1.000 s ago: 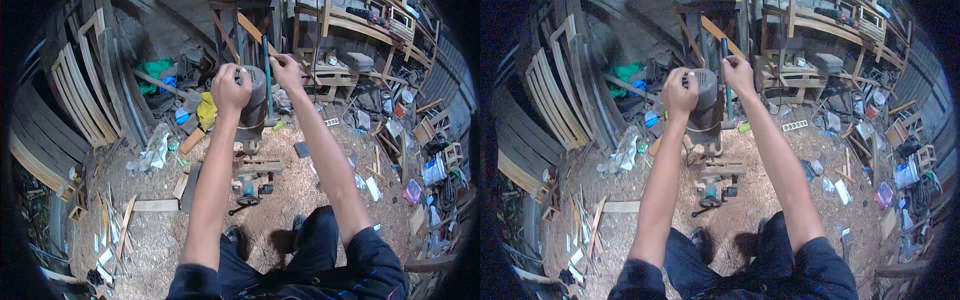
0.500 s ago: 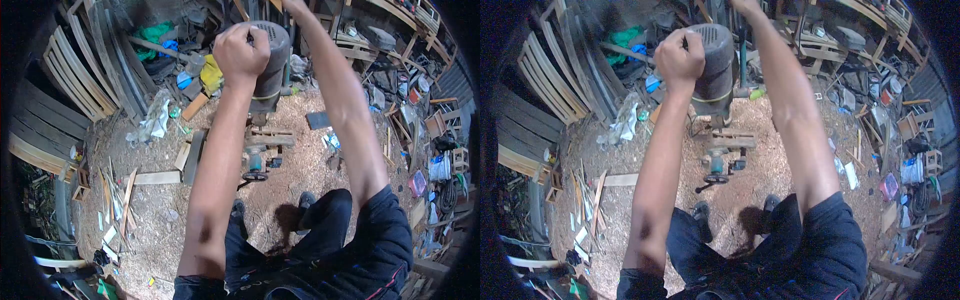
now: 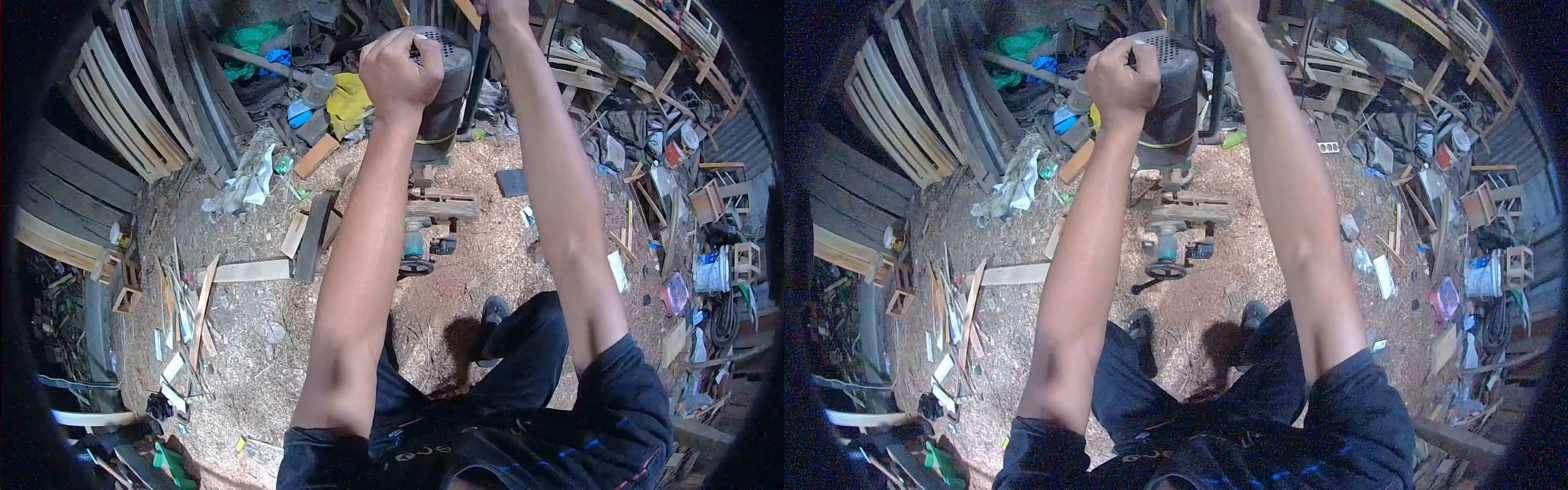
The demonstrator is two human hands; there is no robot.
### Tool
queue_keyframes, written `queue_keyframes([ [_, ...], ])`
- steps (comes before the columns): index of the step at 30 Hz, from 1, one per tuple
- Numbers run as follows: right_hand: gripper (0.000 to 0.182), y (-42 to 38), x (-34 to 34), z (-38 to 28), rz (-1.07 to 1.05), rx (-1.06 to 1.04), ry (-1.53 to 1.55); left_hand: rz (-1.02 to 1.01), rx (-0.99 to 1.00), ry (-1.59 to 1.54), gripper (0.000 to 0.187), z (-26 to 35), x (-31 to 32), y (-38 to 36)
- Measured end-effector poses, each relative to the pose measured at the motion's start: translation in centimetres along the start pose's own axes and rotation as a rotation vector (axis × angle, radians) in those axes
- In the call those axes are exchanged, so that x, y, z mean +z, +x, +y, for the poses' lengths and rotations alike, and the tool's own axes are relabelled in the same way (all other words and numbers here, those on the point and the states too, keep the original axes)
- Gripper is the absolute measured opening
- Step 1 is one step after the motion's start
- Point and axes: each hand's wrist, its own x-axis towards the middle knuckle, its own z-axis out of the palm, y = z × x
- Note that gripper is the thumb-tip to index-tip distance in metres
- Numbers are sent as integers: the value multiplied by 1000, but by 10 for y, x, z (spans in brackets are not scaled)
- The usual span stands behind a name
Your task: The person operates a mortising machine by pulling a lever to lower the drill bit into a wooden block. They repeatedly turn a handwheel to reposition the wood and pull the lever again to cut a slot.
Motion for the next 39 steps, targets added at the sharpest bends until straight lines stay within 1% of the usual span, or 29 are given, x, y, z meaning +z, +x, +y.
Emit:
queue_keyframes([
  [1, 45, -19, -3, -8, 46, 19, 1, 9, 8, -5, 28, 0, 0, -1],
  [4, 44, -35, -22, 0, -150, -33, 92, 25, 28, -1, 26, -3, 1, -5],
  [8, 44, -60, -23, -3, -65, -91, 180, 31, 46, 11, 23, -6, 3, -9],
  [10, 38, -55, -50, 11, -249, -96, 106, 40, 43, 9, 23, -7, 3, -11],
  [11, 39, -57, -57, 10, -335, -100, 70, 38, 44, 8, 23, -8, 3, -12],
  [12, 38, -65, -60, 15, -289, -118, 126, 35, 42, 6, 23, -8, 3, -13],
  [14, 36, -114, -58, 8, -200, -151, 233, 28, 40, 14, 23, -9, 3, -15],
  [17, 36, -163, -68, 2, -163, -242, 159, 20, 54, 1, 23, -11, 2, -19],
  [20, 34, -191, -81, 7, -162, -317, 97, 2, 61, -13, 23, -14, 2, -23],
  [23, 34, -227, -101, 23, -222, -331, 160, -3, 71, -16, 22, -18, 2, -28],
  [25, 33, -260, -112, 28, -244, -316, 139, -6, 79, -14, 22, -21, 4, -30],
  [29, 30, -306, -139, 51, -239, -398, 9, -34, 77, 4, 21, -16, 0, -39],
  [30, 29, -311, -141, 53, -245, -424, -4, -29, 84, 13, 21, -14, -2, -36],
  [31, 29, -317, -143, 52, -237, -388, -12, -54, 79, 19, 21, -16, -2, -37],
  [33, 33, -318, -144, 53, -252, -402, -20, -99, 72, 34, 21, -16, -5, -37],
  [36, 36, -305, -144, 50, -310, -425, -71, 31, 69, 68, 21, -15, 3, -33],
  [37, 37, -294, -143, 49, -340, -431, -97, 29, 47, 46, 21, -20, 7, -31],
  [39, 40, -274, -131, 37, -322, -299, 2, -8, 37, 35, 23, -17, 3, -27],
])
